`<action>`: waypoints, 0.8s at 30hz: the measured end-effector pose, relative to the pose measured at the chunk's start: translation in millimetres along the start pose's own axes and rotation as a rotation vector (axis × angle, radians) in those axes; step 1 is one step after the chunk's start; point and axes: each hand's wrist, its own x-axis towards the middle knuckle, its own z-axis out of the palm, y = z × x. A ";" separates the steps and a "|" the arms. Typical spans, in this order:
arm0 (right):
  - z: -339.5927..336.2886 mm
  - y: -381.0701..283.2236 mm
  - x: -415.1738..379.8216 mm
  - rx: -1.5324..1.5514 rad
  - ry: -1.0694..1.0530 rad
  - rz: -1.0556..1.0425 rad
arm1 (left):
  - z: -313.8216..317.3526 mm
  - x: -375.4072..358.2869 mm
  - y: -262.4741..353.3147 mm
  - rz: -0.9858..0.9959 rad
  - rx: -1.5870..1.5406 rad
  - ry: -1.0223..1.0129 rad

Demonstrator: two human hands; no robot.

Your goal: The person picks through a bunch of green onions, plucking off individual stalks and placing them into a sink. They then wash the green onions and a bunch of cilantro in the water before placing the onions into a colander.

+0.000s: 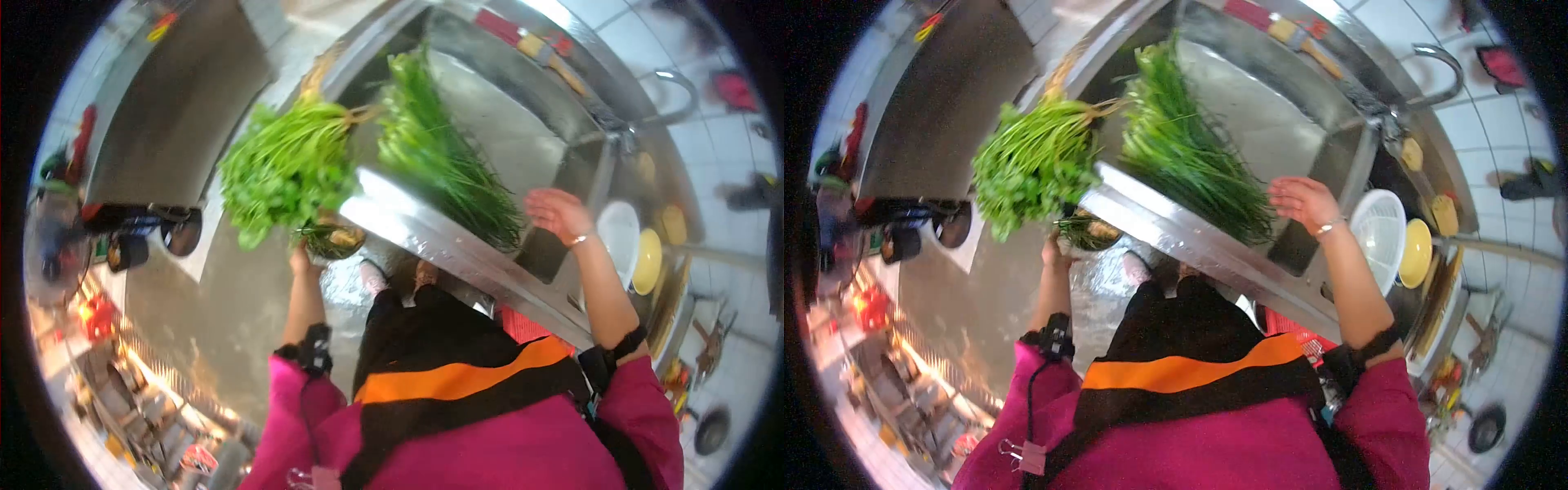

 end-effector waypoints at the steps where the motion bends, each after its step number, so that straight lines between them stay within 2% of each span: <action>1: 1.9 -2.1 2.0 -0.053 0.041 -0.018 | 7.5 0.1 -2.9 -0.026 0.126 0.040; 2: 2.2 -4.2 6.2 -0.104 0.073 -0.032 | 11.3 -0.9 -3.9 -0.042 0.250 0.087; 4: -3.0 -7.4 20.5 -0.117 0.101 -0.058 | 12.9 -31.3 5.8 0.081 0.667 -0.202; 6: -8.7 -5.1 36.7 -0.115 0.122 -0.072 | -6.1 -36.6 9.4 0.489 1.124 -0.404; 8: -12.0 -10.3 61.2 -0.137 0.126 -0.061 | 6.2 -102.1 44.6 0.365 1.288 -0.612; 10: -4.2 -14.5 96.9 -0.175 0.171 -0.093 | 38.0 -169.8 80.3 0.201 1.104 -0.858; 12: 9.7 -24.1 139.6 -0.341 0.192 -0.202 | 73.7 -201.9 96.9 0.269 1.082 -1.038; 13: 21.5 -29.3 163.7 -0.444 0.169 -0.292 | 97.0 -211.5 97.7 0.476 1.144 -1.045; 15: 47.7 -35.7 220.0 -0.697 0.292 -0.611 | 156.7 -214.8 81.1 0.887 1.229 -1.078; 16: 63.5 -40.8 242.6 -0.596 0.271 -0.685 | 188.7 -210.6 66.5 1.094 1.242 -1.105; 17: 79.1 -46.7 263.5 -0.499 0.249 -0.760 | 217.1 -198.6 47.9 1.216 1.295 -1.132; 18: 96.3 -54.7 276.5 -0.605 0.278 -0.722 | 240.6 -181.2 28.2 1.333 1.348 -1.161; 20: 112.5 -60.4 291.2 -0.702 0.302 -0.660 | 272.4 -146.5 -7.9 1.653 1.760 -1.066; 21: 113.5 -59.0 299.6 -0.819 0.206 -0.643 | 278.5 -137.6 -16.0 1.635 1.772 -1.070; 22: 113.3 -55.1 304.1 -0.934 0.102 -0.619 | 279.7 -130.7 -23.4 1.562 2.001 -1.110; 23: 104.3 -52.8 306.0 -0.761 -0.016 -0.554 | 278.2 -125.8 -30.2 1.465 2.225 -1.151; 24: 93.2 -57.4 288.7 -0.588 -0.058 -0.404 | 272.2 -124.2 -30.7 1.435 2.226 -1.161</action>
